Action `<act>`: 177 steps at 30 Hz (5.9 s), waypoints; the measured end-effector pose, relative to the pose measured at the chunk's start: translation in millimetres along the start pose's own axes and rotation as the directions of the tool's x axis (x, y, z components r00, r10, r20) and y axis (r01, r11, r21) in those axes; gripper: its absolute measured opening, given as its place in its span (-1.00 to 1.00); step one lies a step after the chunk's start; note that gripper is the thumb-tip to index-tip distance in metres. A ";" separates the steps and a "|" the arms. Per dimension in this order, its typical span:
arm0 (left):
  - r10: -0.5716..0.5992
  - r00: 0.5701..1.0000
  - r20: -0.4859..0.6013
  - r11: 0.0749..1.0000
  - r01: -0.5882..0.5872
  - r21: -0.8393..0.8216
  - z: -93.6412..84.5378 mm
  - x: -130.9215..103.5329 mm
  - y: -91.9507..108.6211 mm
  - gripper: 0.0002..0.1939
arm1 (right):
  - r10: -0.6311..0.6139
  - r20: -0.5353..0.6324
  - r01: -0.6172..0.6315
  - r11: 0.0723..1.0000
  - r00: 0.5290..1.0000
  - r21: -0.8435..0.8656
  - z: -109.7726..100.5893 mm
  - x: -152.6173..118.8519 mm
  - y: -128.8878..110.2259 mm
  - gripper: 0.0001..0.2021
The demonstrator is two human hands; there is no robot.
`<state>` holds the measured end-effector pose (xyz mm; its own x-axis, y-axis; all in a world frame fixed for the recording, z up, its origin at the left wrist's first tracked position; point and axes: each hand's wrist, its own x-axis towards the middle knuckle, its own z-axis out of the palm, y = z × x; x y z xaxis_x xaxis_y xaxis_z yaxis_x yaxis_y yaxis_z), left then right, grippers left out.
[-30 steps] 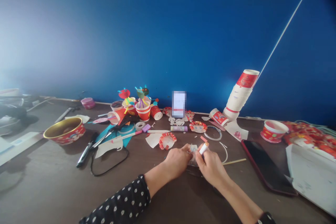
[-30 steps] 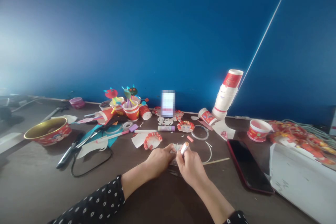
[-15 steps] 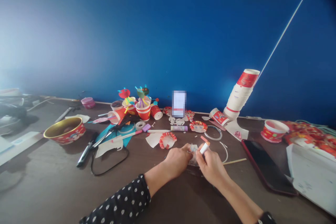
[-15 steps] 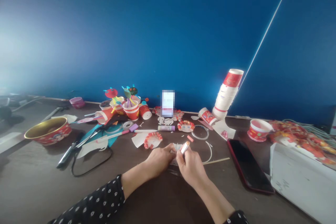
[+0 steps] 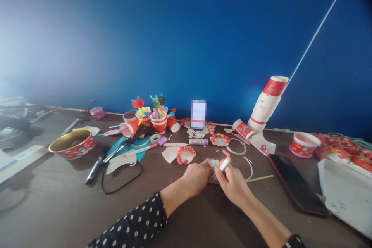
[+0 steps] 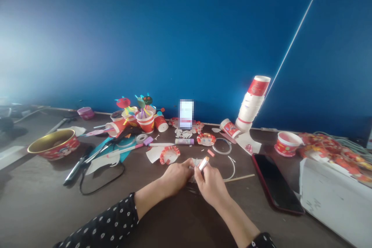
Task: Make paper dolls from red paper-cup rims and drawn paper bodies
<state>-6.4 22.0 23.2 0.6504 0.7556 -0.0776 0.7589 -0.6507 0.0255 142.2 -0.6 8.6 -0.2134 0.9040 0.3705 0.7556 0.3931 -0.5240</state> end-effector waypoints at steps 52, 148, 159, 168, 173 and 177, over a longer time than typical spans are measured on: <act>0.018 1.000 0.006 0.999 -0.018 -0.043 -6.8 1.2 -5.3 -0.79 | 0.067 0.021 -0.067 0.998 0.998 0.004 -2.3 2.1 0.6 -0.72; 0.054 0.997 -0.047 0.994 -0.058 -0.095 -3.4 0.7 -11.2 -0.77 | 0.041 -0.066 -0.046 0.996 0.997 -0.078 5.1 2.0 7.3 -0.75; 0.057 0.995 -0.082 0.998 -0.060 -0.026 0.6 0.0 -8.4 -0.72 | 0.229 -0.227 -0.184 0.962 0.947 0.202 3.1 3.3 13.7 -0.72; 0.061 0.996 -0.061 0.998 -0.059 0.037 -0.5 0.4 -5.3 -0.75 | 0.126 -0.216 -0.104 0.988 0.968 0.112 11.2 4.6 13.1 -0.75; 0.037 0.998 -0.049 0.997 -0.033 0.074 1.3 1.3 0.6 -0.76 | 0.128 -0.165 -0.115 0.990 0.978 0.083 10.9 4.7 11.5 -0.76; 0.017 0.998 -0.067 0.996 -0.011 0.092 1.2 1.0 6.9 -0.75 | 0.144 -0.146 -0.130 0.986 0.979 0.106 11.4 3.9 11.3 -0.76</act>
<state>-0.6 18.3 22.0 0.6642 0.7475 -0.0104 0.7455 -0.6633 -0.0655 142.9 9.3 -4.7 -0.0095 0.9171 0.3986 0.7070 0.2881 -0.6459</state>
